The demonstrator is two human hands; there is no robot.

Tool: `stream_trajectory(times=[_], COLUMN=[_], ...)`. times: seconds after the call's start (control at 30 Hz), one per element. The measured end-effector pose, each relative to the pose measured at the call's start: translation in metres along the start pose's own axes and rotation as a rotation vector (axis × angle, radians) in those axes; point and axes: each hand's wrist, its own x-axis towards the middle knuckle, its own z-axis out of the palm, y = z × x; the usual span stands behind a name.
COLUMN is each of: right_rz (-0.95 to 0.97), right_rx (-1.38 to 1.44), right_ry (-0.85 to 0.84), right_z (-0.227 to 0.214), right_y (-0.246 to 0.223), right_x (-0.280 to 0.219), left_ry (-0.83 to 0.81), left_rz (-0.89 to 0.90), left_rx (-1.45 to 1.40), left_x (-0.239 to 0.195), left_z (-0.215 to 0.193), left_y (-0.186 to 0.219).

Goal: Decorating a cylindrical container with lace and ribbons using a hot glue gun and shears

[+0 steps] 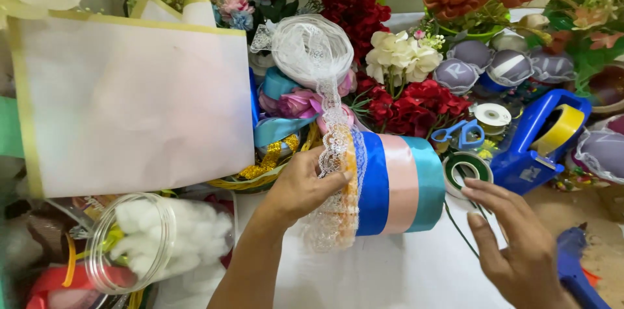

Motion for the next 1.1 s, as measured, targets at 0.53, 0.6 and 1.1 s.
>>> stream_trajectory(times=[0.53,0.6,1.1], right_rz=[0.654,0.648,0.956], right_rx=[-0.588,-0.609,-0.489], right_ry=[-0.619,-0.607,-0.765], right_z=[0.067,0.077,0.046], right_y=[0.077,0.09,0.09], right_x=[-0.034,-0.044,-0.052], left_ry=[0.205,0.222,0.088], left_rz=[-0.036,0.005,0.241], left_rx=[0.021,0.023,0.212], left_x=[0.011,0.011,0.007], left_z=[-0.001,-0.002,-0.012], left_y=[-0.002,-0.002,-0.009])
